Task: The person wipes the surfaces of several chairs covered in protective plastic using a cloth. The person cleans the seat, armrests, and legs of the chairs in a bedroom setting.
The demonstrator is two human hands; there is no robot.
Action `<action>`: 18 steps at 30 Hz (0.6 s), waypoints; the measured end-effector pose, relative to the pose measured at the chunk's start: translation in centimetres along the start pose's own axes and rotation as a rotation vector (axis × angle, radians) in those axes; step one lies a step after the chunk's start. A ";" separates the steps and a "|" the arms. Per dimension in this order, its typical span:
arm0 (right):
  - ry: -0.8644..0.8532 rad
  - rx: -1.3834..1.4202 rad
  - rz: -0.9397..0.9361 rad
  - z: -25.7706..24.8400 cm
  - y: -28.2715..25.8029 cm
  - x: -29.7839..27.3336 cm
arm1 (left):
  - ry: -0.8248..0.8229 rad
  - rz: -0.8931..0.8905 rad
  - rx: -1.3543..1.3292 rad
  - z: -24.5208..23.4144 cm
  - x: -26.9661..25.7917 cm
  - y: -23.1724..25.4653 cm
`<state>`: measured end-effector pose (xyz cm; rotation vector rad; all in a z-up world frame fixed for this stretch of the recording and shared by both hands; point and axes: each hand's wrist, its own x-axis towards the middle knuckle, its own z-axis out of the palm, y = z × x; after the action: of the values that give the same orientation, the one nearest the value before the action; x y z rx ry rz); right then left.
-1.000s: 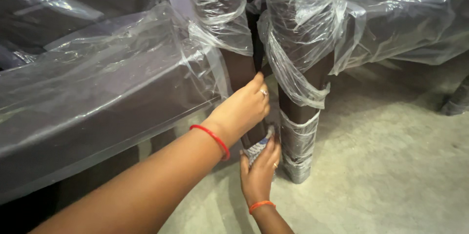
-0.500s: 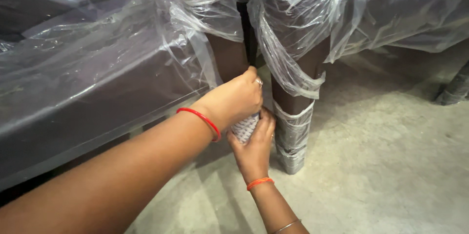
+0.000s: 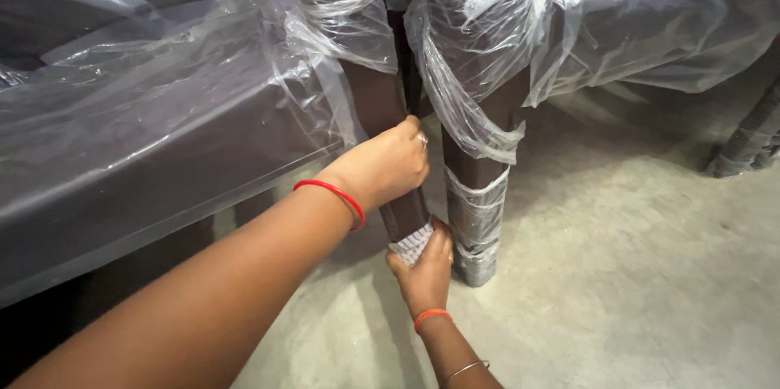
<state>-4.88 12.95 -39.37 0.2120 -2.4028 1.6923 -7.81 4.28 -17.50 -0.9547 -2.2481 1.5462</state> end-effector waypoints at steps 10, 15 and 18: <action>0.152 0.145 -0.284 -1.8 -7.3 -1.2 | 0.055 -0.028 -0.066 1.1 0.4 0.7; 0.344 0.096 0.007 0.8 -4.1 -5.5 | 0.043 -0.020 -0.029 0.8 0.2 0.9; 0.349 0.058 0.399 3.8 0.3 -5.4 | 0.068 -0.037 -0.020 0.5 0.0 0.8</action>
<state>0.04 9.48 -42.25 -0.5462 -2.2335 1.7717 -7.79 4.08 -18.44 -0.9517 -2.2256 1.4561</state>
